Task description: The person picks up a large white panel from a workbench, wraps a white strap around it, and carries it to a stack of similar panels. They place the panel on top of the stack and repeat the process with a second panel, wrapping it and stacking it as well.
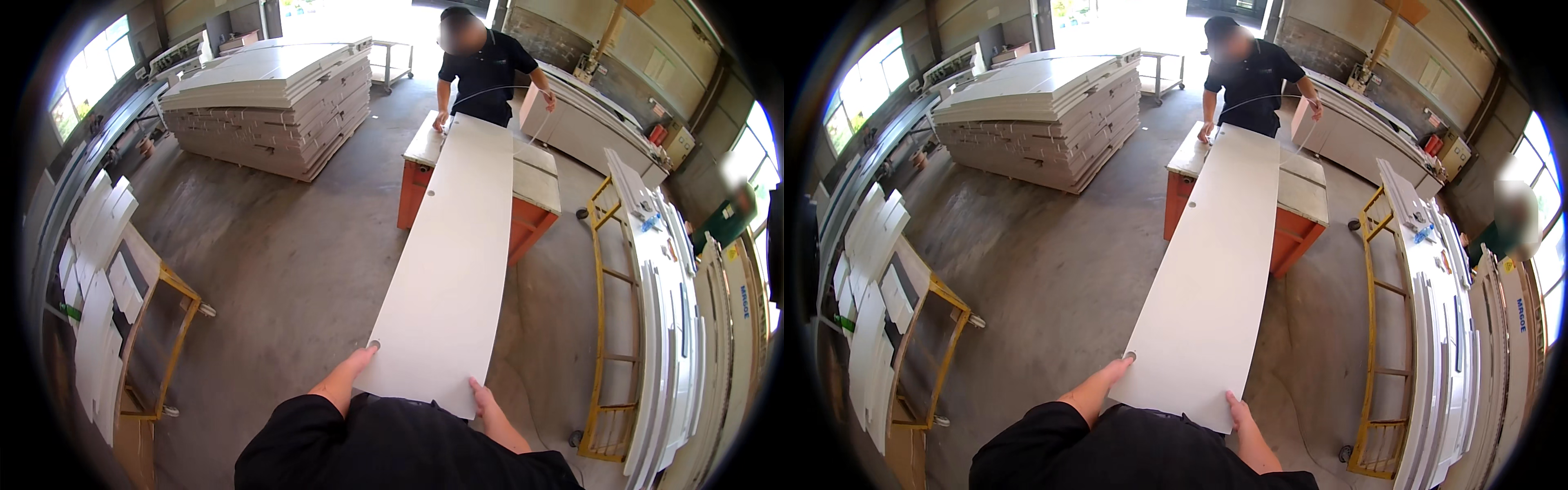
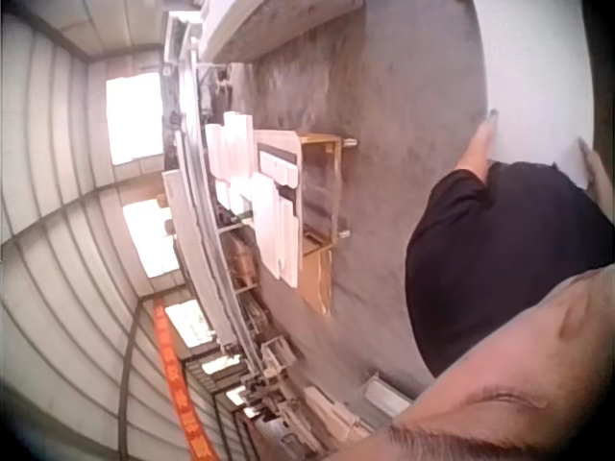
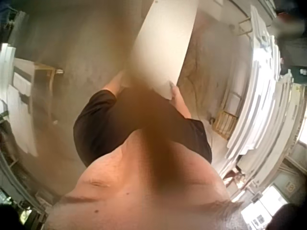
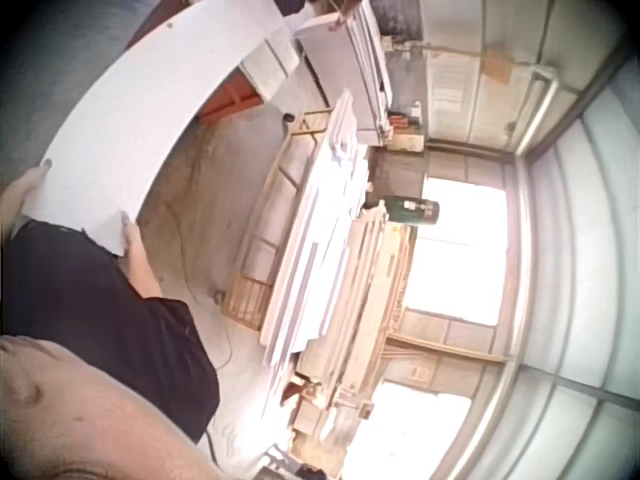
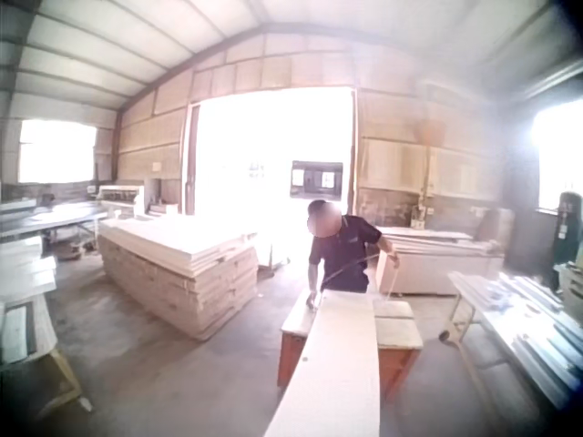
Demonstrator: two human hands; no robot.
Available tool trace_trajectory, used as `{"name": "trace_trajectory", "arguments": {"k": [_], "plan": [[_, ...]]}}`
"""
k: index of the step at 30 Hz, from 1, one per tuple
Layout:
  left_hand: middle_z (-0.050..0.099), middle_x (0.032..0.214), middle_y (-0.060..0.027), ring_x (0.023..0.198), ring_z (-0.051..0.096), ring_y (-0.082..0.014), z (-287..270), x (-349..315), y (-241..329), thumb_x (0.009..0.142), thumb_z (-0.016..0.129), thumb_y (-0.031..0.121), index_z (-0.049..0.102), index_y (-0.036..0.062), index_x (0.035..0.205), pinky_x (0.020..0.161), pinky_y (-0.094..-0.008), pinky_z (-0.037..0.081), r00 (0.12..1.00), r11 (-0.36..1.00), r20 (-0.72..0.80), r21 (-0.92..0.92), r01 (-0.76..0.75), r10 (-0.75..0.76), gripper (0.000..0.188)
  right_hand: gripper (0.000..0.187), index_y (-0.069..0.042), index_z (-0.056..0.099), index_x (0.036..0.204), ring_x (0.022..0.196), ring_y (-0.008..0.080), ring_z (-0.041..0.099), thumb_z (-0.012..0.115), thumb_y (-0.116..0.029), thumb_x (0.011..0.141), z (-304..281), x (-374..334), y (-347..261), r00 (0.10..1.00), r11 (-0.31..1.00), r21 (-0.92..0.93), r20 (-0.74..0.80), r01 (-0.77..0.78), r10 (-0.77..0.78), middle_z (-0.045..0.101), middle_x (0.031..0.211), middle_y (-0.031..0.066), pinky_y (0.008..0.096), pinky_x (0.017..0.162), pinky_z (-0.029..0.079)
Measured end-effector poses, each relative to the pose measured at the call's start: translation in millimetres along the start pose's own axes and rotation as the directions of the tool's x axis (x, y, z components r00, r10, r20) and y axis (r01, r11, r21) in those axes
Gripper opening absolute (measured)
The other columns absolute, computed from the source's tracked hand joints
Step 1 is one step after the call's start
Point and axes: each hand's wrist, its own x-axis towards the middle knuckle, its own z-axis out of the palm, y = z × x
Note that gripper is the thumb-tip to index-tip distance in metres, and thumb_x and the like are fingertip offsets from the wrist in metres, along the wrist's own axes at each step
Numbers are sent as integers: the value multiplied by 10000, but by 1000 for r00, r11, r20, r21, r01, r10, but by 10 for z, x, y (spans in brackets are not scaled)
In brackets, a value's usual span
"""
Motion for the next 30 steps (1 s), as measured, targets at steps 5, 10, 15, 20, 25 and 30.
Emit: {"name": "trace_trajectory", "arguments": {"k": [5, 10, 15, 20, 25, 30], "plan": [[657, 1250, -234, 1137, 646, -328, 10, -38, 56, 948, 517, 494, 591, -111, 1285, 956, -431, 486, 1000, 999, -25, 33, 3, -3, 696, 605, 37, 520, 1353, 1156, 339, 634, 614, -437, 990, 26, -37, -12, 1000, 999, -34, -21, -18, 17, 631, 1290, 191, 522, 972, 525], [627, 1305, -210, 1147, 636, -327, 0, -78, 111, 973, 505, 459, 550, -96, 1340, 964, -451, 497, 1000, 1000, 10, 16, 23, -23, 667, 619, 39, 503, 1359, 1141, 344, 644, 629, -436, 983, 31, -49, -56, 1000, 999, -43, -15, -27, 27, 630, 1283, 199, 528, 954, 539], [634, 1291, -213, 1137, 644, -326, 27, -236, 240, 971, 507, 458, 559, -101, 1325, 955, -450, 505, 999, 999, 27, 14, 38, -39, 664, 593, 38, 537, 1356, 1225, 341, 597, 558, -449, 1019, 44, -77, -54, 999, 998, -53, -31, -37, 35, 617, 1330, 190, 504, 1032, 483], [654, 1256, -208, 1095, 666, -324, -6, -115, 127, 974, 511, 446, 576, -97, 1307, 935, -447, 518, 1000, 999, 21, 38, 13, -14, 640, 595, 37, 542, 1355, 1225, 345, 595, 557, -454, 1019, 113, -128, -86, 999, 997, -70, -26, -21, 19, 614, 1335, 191, 506, 1044, 474], [660, 1249, -213, 1099, 664, -326, 12, 9, 46, 972, 508, 455, 583, -93, 1303, 944, -440, 505, 1000, 999, 0, 34, 5, -5, 645, 590, 39, 527, 1363, 1208, 345, 604, 577, -433, 1013, 56, -68, -52, 1000, 998, -58, -17, -5, 4, 613, 1331, 193, 511, 1029, 486], [653, 1265, -228, 1144, 641, -334, -26, 88, -40, 953, 502, 495, 591, -100, 1293, 962, -430, 477, 1000, 999, -6, 45, -1, 2, 691, 594, 35, 530, 1367, 1232, 352, 587, 554, -447, 1022, 166, -165, -111, 1000, 997, -77, -30, -1, -1, 603, 1350, 196, 517, 1048, 469]]}}
